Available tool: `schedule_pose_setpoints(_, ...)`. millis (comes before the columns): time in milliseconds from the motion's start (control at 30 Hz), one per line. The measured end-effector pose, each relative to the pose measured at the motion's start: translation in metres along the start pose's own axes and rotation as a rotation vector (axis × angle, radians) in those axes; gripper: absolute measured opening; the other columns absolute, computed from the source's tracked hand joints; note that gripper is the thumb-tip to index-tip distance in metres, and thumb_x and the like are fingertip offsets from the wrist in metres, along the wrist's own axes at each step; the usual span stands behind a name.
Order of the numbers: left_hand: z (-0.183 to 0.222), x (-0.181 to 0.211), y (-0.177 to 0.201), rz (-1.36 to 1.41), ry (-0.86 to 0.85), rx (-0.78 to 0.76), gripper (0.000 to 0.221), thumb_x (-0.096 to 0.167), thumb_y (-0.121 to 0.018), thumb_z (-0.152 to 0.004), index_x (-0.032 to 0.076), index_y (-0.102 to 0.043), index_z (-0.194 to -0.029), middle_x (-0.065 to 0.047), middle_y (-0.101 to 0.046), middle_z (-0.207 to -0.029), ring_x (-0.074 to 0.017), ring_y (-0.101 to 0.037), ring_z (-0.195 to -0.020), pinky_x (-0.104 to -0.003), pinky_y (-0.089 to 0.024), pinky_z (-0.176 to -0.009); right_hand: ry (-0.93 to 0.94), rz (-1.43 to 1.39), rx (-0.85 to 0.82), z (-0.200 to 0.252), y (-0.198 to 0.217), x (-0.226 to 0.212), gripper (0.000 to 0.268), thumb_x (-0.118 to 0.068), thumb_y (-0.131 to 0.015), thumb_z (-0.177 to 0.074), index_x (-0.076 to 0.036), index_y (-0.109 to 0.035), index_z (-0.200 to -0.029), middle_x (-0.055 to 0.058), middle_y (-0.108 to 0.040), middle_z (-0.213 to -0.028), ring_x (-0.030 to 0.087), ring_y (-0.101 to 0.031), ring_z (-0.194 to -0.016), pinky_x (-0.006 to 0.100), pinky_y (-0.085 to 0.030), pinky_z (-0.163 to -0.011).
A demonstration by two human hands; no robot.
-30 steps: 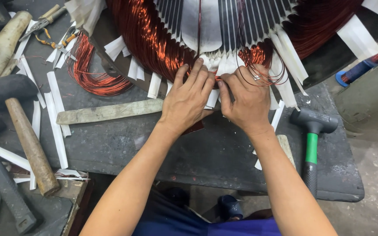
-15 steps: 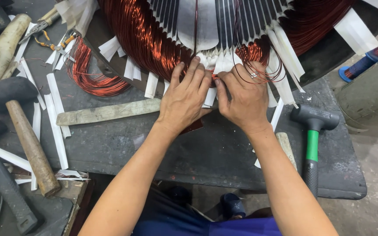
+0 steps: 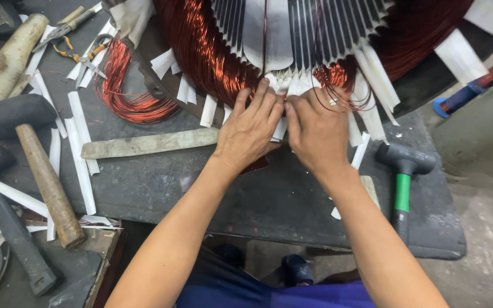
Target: Manually shaping copper coil ends and inserting insulation strips into the slots of a large motor stator.
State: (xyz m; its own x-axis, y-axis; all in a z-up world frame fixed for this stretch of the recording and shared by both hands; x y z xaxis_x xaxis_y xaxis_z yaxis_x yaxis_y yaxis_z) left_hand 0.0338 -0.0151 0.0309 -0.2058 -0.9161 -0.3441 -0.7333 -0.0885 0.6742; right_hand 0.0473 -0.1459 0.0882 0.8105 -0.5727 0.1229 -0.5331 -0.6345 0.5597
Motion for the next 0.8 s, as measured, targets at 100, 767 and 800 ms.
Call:
schedule_pose_setpoints(100,0.002,0.0,-0.026,0.013,0.004,0.042,0.101,0.061,-0.098,-0.062,0.002,-0.061,-0.135,-0.022,-0.059,-0.139,-0.039,-0.046,-0.151,-0.054,-0.037,-0.121,0.017,-0.036,-0.074,0.009,0.018,-0.029,0.028,-0.007,-0.066,-0.105,-0.002,-0.069,-0.132,0.021,-0.065,-0.12,0.042,-0.065,-0.118,0.058,-0.043,-0.103)
schedule_pose_setpoints(767,0.001,-0.003,0.005,0.017,0.0,0.013,0.109,0.065,-0.099,-0.063,0.001,-0.058,-0.141,-0.022,-0.061,-0.136,-0.0383,-0.048,-0.15,-0.055,-0.033,-0.123,-0.172,-0.136,-0.822,0.17,0.079,0.024,0.028,-0.001,-0.059,-0.1,-0.017,-0.078,-0.113,0.006,-0.071,-0.119,0.031,-0.067,-0.109,0.043,-0.055,-0.094)
schedule_pose_setpoints(800,0.001,-0.004,0.006,0.019,0.005,0.004,0.108,0.065,-0.099,-0.064,0.001,-0.059,-0.141,-0.021,-0.061,-0.135,-0.038,-0.049,-0.15,-0.055,-0.032,-0.123,-0.15,-0.162,-0.741,0.168,0.083,0.024,0.03,-0.004,-0.055,-0.104,-0.019,-0.079,-0.116,0.006,-0.072,-0.12,0.031,-0.066,-0.111,0.043,-0.053,-0.094)
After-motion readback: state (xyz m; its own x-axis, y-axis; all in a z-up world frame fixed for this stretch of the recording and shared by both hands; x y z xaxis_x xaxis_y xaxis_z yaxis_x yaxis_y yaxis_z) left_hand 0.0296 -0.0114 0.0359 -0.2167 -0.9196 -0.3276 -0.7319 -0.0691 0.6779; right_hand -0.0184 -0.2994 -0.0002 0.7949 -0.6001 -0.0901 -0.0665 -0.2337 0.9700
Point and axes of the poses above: each hand's wrist, its own z-axis away from the middle knuckle, its own y-axis out of the back of the hand, x = y × z, the point moved 5 cm from there along -z, towards the middle knuckle
